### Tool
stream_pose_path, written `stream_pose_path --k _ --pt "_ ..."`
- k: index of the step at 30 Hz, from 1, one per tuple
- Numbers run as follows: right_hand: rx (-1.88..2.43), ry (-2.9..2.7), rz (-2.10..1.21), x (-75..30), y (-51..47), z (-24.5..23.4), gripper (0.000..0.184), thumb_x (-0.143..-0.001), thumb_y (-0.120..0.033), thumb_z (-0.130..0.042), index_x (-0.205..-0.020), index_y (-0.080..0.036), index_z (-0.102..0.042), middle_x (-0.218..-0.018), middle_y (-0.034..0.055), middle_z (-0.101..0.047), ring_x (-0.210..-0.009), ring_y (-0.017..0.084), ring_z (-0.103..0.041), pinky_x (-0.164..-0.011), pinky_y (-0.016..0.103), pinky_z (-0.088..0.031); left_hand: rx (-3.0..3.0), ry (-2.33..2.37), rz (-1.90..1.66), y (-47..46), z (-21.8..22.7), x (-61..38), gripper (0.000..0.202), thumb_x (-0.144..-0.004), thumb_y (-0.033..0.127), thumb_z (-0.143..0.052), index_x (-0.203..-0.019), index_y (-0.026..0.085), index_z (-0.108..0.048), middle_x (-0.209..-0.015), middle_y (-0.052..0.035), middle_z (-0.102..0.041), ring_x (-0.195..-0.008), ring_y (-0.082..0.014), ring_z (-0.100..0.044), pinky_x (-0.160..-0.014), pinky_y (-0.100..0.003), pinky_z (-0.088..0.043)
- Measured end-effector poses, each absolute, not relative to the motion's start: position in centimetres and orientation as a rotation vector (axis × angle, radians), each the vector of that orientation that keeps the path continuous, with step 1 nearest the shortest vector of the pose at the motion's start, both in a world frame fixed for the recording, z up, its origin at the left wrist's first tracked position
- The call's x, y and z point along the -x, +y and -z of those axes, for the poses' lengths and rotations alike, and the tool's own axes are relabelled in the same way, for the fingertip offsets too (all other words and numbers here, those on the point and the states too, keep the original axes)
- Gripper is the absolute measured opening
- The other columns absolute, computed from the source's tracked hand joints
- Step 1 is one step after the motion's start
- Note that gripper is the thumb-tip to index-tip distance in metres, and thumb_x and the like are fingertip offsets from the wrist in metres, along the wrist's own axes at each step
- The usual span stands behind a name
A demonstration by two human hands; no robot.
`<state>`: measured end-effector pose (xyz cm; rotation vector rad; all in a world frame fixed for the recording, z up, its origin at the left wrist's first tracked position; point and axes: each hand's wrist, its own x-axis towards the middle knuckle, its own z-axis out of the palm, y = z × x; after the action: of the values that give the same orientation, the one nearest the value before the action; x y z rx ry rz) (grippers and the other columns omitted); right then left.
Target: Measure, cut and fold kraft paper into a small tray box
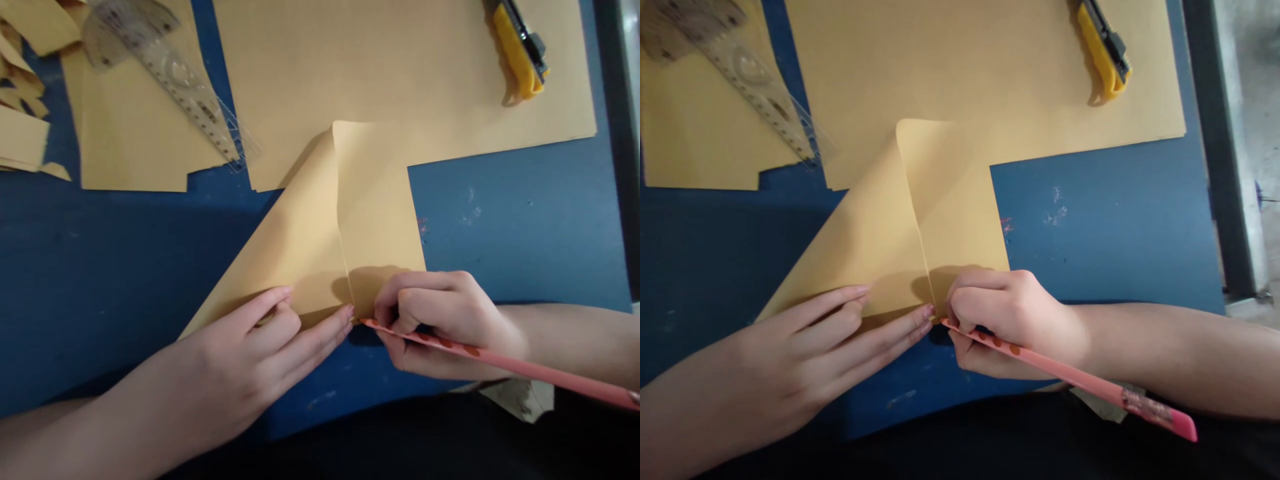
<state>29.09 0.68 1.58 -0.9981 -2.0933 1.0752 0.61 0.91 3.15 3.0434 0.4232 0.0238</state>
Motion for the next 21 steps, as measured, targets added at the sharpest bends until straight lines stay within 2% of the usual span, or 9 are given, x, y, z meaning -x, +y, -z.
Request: stream_pose_path --k 5,9,16,21 --pt "0.999 -2.09 -1.091 -29.11 0.64 -1.53 0.023 -0.087 -0.004 -0.062 -0.077 -0.021 -0.049 -0.086 -0.0003 -0.067 -0.067 0.006 -0.057 -0.054 0.017 -0.042 -3.051 0.431 -0.022 0.8 -3.05 -0.52 0.062 -0.088 0.015 -0.049 -0.149 0.017 -0.061 -0.152 -0.0002 -0.061 -0.096 -0.0272 -0.06 -0.096 -0.044 -0.057" --pt "0.958 -2.137 -1.107 -29.23 0.77 -1.6 0.023 -0.086 -0.002 -0.061 -0.077 -0.02 -0.05 -0.084 -0.0016 -0.067 -0.068 0.005 -0.058 -0.057 0.015 -0.044 -3.051 0.425 -0.023 0.84 -3.04 -0.62 0.066 -0.085 0.013 -0.05 -0.15 0.015 -0.06 -0.153 -0.0012 -0.06 -0.098 -0.0274 -0.059 -0.098 -0.044 -0.057" --pt "1.008 -2.103 -1.084 -29.2 0.61 -1.65 0.024 -0.087 -0.003 -0.061 -0.078 -0.021 -0.049 -0.086 0.0 -0.067 -0.068 0.006 -0.057 -0.055 0.017 -0.043 -3.076 0.426 0.109 0.59 -3.37 -0.39 0.069 -0.087 0.013 -0.049 -0.156 0.019 -0.053 -0.162 0.0004 -0.051 -0.104 -0.026 -0.058 -0.109 -0.043 -0.052" --pt "0.972 -2.149 -1.086 -29.32 0.61 -1.4 0.024 -0.089 -0.003 -0.059 -0.077 -0.021 -0.048 -0.083 -0.0017 -0.065 -0.065 0.005 -0.054 -0.056 0.015 -0.043 -3.079 0.433 0.119 0.58 -3.3 -0.28 0.068 -0.089 0.014 -0.048 -0.156 0.02 -0.053 -0.162 0.0009 -0.049 -0.104 -0.0251 -0.058 -0.111 -0.043 -0.05"
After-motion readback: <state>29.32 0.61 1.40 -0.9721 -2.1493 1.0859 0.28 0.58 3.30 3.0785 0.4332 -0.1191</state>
